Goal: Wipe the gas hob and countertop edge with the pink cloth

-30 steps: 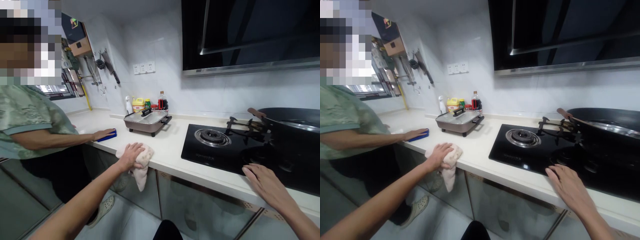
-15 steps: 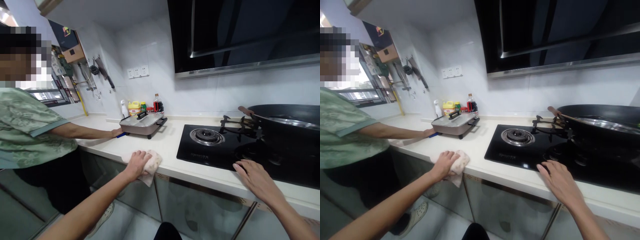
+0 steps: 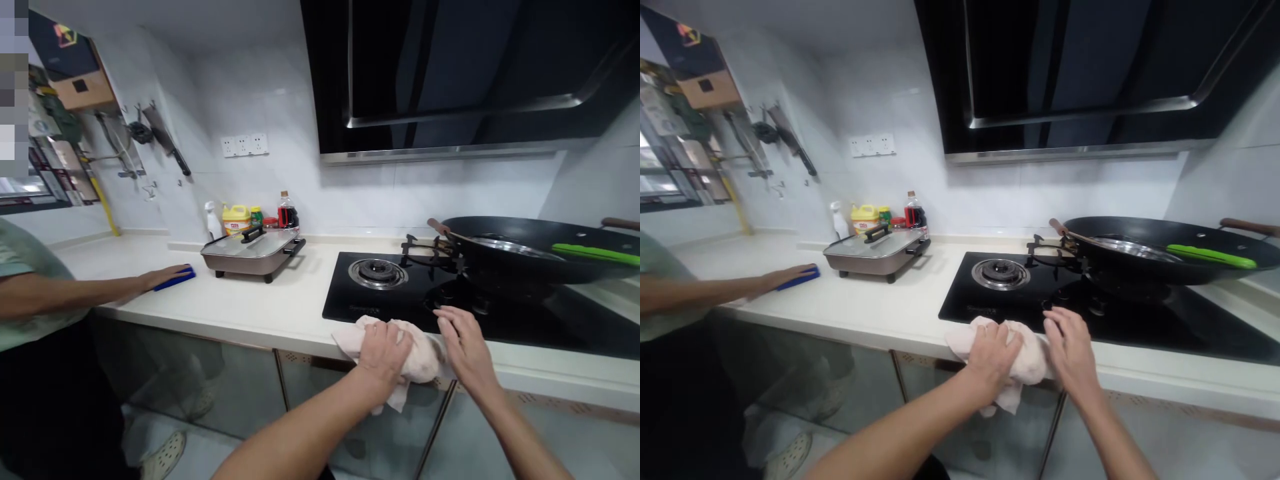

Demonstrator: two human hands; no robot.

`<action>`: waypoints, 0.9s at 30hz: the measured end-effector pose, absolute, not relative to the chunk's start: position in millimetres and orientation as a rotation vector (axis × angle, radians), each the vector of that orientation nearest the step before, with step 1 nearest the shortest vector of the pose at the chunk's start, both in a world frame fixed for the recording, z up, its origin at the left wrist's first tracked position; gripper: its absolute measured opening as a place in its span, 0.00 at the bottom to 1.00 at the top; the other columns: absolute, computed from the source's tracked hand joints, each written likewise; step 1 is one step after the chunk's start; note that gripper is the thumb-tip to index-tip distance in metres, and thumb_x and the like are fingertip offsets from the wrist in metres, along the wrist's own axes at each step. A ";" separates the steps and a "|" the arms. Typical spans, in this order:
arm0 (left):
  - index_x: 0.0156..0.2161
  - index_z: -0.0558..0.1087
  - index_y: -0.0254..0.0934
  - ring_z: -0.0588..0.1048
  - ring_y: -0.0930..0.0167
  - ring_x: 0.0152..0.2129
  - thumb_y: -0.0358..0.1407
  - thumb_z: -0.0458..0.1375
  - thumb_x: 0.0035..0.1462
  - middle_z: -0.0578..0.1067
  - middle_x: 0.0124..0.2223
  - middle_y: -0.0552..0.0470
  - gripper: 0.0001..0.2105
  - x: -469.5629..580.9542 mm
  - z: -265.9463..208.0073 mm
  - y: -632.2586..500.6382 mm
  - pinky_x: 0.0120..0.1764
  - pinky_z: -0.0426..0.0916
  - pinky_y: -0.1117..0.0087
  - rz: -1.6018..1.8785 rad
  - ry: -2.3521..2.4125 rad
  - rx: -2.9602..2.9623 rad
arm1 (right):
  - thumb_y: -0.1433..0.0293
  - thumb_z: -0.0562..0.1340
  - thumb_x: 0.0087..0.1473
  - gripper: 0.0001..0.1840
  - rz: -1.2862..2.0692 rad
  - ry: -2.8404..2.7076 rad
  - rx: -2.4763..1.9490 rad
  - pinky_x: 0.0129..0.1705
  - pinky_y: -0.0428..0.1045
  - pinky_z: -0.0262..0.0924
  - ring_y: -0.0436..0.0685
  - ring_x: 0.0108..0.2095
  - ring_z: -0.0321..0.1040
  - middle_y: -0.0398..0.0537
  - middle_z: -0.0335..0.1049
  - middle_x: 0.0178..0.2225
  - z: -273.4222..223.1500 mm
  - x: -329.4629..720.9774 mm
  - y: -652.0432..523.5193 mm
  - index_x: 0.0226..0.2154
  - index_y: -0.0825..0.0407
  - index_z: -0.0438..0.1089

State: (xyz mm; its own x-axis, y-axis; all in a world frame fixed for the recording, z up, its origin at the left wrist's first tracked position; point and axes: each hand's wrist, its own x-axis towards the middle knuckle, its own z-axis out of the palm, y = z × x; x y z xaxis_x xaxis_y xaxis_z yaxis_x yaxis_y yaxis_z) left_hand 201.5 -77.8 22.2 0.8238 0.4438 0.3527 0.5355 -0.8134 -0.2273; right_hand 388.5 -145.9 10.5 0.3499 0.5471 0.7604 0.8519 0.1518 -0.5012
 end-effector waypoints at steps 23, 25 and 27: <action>0.55 0.75 0.39 0.74 0.58 0.52 0.49 0.52 0.69 0.77 0.51 0.42 0.20 76.6 48.1 51.5 0.56 0.68 0.53 -0.893 -1.008 -2.889 | 0.54 0.78 0.42 0.56 -0.640 -1.895 -1.956 0.59 0.76 0.52 0.84 0.63 0.58 0.68 0.65 0.61 -0.7 272.3 -106.4 0.68 0.48 0.57; 0.55 0.76 0.39 0.73 0.57 0.54 0.51 0.52 0.69 0.75 0.53 0.43 0.21 78.1 47.0 49.7 0.57 0.66 0.51 -0.816 -1.015 -2.889 | 0.56 0.78 0.43 0.55 -0.641 -1.975 -1.899 0.59 0.73 0.54 0.81 0.61 0.60 0.67 0.64 0.62 1.6 275.7 -108.2 0.69 0.47 0.58; 0.56 0.75 0.41 0.72 0.57 0.55 0.52 0.52 0.69 0.74 0.56 0.43 0.22 77.3 47.0 47.1 0.58 0.65 0.50 -0.752 -1.028 -2.904 | 0.58 0.77 0.45 0.52 -0.679 -2.043 -1.815 0.58 0.70 0.57 0.77 0.60 0.61 0.64 0.65 0.62 3.1 289.5 -118.4 0.68 0.45 0.59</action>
State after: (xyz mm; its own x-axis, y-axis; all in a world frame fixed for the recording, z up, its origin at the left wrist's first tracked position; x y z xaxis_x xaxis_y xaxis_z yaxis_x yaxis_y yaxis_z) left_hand 77.3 47.1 47.0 0.6777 0.6005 0.4244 0.5865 -0.7895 0.1807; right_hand 289.5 -118.4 3.1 -0.1387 0.8336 0.5347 0.9878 0.0779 0.1347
